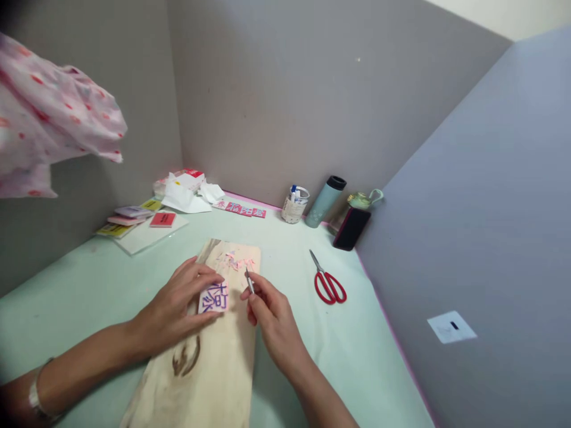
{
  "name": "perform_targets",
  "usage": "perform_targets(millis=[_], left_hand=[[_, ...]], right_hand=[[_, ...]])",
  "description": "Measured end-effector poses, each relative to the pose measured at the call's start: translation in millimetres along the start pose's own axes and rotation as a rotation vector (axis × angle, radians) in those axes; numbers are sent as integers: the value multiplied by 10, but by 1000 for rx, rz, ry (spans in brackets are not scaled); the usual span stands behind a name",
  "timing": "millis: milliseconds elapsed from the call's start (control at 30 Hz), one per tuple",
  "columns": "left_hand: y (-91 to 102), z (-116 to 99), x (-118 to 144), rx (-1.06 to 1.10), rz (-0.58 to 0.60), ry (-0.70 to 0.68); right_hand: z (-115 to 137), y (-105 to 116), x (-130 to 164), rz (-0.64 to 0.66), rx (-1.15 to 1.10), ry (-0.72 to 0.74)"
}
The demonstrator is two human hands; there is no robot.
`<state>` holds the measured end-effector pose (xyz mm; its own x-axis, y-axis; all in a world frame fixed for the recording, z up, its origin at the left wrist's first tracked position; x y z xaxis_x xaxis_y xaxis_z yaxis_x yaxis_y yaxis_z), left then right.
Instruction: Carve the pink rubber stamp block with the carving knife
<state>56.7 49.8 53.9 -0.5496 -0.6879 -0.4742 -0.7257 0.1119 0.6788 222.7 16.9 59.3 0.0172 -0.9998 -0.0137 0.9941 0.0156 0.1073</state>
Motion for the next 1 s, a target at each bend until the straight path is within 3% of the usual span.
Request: perform_targets(millis=[100, 300, 400, 500, 633, 767, 1000], left_hand=[[-135, 110, 9, -7, 82, 56], [-201, 177, 29, 10, 137, 67], [-227, 213, 40, 4, 164, 73], [-244, 240, 45, 0, 179, 82], [-256, 250, 47, -8, 195, 99], [-235, 220, 37, -16, 162, 90], [-223, 197, 28, -9, 130, 103]], right_hand=[[-149, 16, -12, -15, -210, -73], [-310, -149, 10, 116, -577, -220], [-348, -147, 39, 91, -612, -197], [-353, -110, 89, 19, -472, -94], [-256, -42, 154, -104, -79, 111], [-109, -47, 173, -146, 124, 300], [-214, -60, 144, -193, 281, 209]])
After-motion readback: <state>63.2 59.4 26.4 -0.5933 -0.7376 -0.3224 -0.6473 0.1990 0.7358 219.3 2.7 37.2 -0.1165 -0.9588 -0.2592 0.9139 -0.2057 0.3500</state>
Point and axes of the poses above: each hand's wrist, its own x-axis away from the middle knuckle, its own y-axis out of the back of the hand, z = x × y, the point moved 9 cm from there along -x, towards the middle knuckle, and after that the axes turned 2 degrees about y, right-handed, at the moved point
